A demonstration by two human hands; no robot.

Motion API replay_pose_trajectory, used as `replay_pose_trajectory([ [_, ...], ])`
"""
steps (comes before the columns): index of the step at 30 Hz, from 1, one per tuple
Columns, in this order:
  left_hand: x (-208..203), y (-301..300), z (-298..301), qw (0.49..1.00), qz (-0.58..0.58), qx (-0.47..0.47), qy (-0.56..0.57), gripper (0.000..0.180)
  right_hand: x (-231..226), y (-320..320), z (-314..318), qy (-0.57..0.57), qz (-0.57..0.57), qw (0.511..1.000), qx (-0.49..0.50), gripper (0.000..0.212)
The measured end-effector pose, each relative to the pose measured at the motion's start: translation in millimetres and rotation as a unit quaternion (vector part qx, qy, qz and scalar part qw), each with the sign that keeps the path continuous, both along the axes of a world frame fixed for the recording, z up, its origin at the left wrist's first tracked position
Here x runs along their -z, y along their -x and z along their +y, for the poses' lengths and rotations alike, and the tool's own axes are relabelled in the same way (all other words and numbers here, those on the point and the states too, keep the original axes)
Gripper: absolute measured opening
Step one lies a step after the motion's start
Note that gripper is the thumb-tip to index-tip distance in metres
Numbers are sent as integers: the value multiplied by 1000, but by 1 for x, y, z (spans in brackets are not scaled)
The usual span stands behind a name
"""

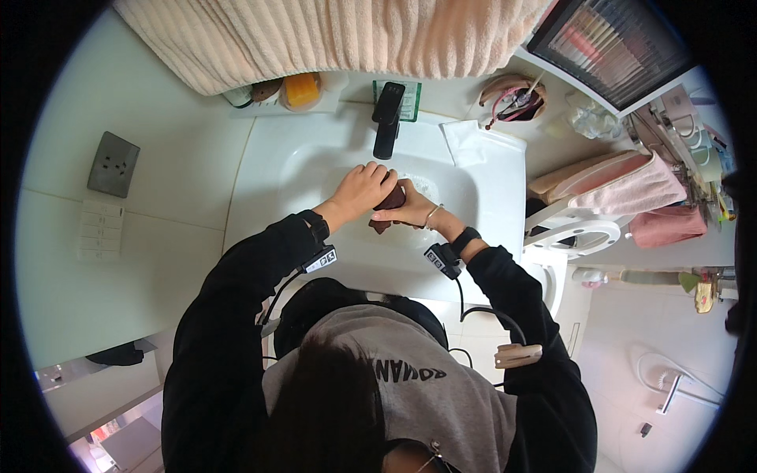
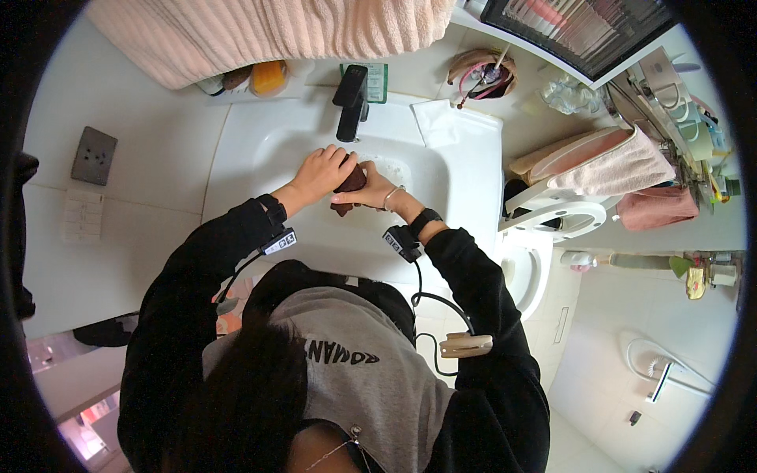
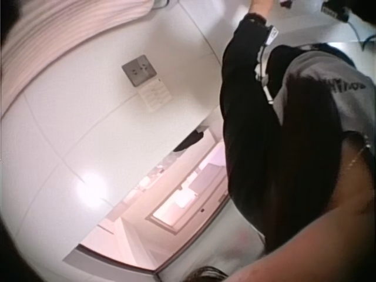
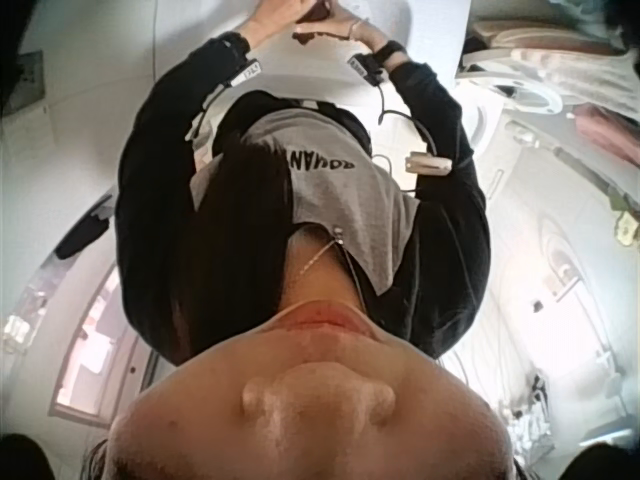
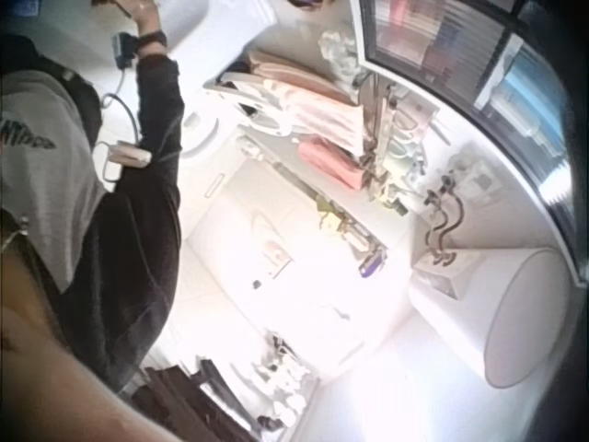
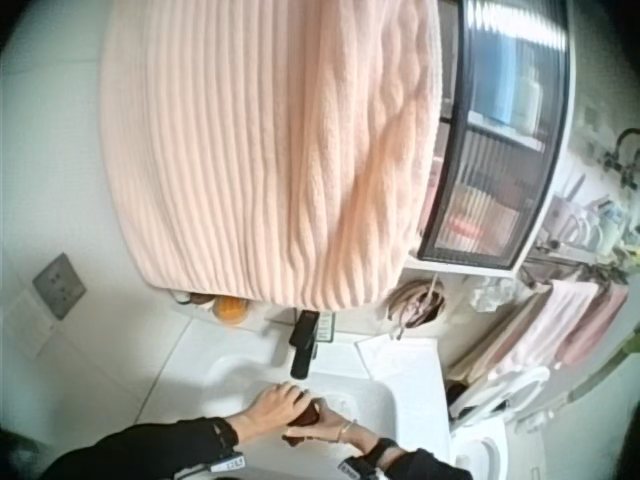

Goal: The person washes a dark cloth under running water in a bathroom sink, wrings it out, wipes the sink and toilet, then hangs the cloth on a wall rack.

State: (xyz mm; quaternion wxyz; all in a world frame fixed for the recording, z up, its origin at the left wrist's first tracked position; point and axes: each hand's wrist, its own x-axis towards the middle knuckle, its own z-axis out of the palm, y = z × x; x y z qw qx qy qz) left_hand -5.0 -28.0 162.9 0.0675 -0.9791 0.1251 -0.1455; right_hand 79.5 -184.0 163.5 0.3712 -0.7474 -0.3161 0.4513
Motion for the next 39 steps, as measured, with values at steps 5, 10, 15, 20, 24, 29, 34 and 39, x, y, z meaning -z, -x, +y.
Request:
replay_pose_trajectory([
  [5,8,5,-11,996,56,-61,-7,30,11,10,9,171,-222,960,-20,75],
  [10,5,7,-23,926,217,-230,206,35,13,11,10,155,-436,886,-26,45],
  [15,-2,3,-30,827,232,-350,373,41,20,8,12,66,-521,850,46,29],
  [20,5,9,-30,743,225,-369,511,24,35,12,14,79,-370,919,108,28],
  [24,20,17,-33,631,202,-368,652,18,60,21,13,11,-213,965,153,30],
  [29,32,32,-35,505,119,-377,768,13,90,39,29,-61,-38,972,223,38],
  [34,41,53,-19,442,88,-403,797,12,96,61,42,-21,151,962,226,42],
  [39,59,72,-4,404,53,-464,786,37,122,84,68,-78,41,976,201,40],
])
